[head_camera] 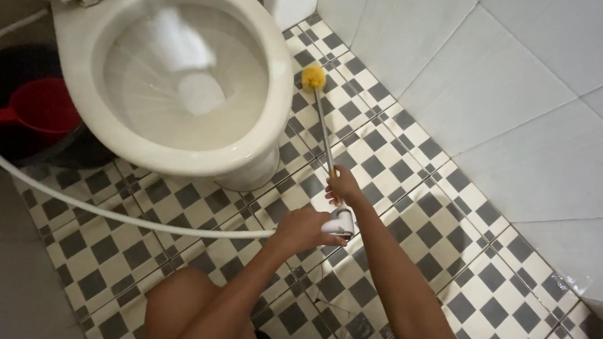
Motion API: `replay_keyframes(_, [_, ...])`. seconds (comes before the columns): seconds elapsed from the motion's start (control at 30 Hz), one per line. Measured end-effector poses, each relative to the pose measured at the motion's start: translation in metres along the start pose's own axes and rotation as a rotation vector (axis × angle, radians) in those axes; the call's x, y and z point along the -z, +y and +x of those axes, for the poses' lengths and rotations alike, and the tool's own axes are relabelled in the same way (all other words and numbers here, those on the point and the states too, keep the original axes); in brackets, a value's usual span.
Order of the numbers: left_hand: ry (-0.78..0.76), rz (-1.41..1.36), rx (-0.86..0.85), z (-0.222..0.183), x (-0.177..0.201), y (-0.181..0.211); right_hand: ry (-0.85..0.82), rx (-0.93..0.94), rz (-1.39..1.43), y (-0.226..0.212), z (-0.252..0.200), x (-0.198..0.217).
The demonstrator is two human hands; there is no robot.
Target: Cleaning the floor tiles and the toilet bowl using a brush and a water spray.
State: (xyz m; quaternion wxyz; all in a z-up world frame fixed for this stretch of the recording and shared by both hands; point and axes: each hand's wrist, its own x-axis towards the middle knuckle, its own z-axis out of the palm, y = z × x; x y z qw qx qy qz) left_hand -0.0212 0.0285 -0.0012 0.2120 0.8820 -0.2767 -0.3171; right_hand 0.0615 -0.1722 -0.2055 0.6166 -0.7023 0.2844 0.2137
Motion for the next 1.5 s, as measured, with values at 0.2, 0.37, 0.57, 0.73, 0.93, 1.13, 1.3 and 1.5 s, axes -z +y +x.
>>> replay_keyframes(0.2, [-0.006, -0.01, -0.054, 0.004, -0.014, -0.01, 0.14, 0.042, -0.216, -0.038, -0.052, -0.01])
replay_keyframes(0.37, [-0.03, -0.085, -0.002, 0.008, -0.011, -0.013, 0.424, 0.569, -0.531, 0.023, 0.0, 0.002])
replay_keyframes(0.57, [0.089, -0.101, 0.008, 0.015, 0.0, -0.024, 0.287, 0.466, -0.751, 0.066, -0.142, 0.009])
replay_keyframes(0.73, [0.138, -0.111, 0.035, 0.016, 0.012, -0.023, 0.27, 0.196, -0.977, 0.122, -0.211, 0.062])
replay_keyframes(0.93, [0.133, -0.127, 0.027, 0.025, 0.002, -0.029, 0.551, 0.069, -0.923, 0.127, -0.131, 0.143])
replay_keyframes(1.13, [0.116, -0.08, 0.053, 0.028, 0.004, -0.027, 0.468, 0.377, -0.727, 0.159, -0.161, 0.06])
replay_keyframes(1.3, [0.038, -0.227, 0.132, 0.028, 0.017, -0.02, 0.258, 0.348, -0.721, 0.182, -0.23, 0.007])
replay_keyframes(1.5, [0.196, -0.205, 0.169, 0.02, 0.024, -0.02, 0.546, 0.495, -0.838, 0.129, -0.086, 0.056])
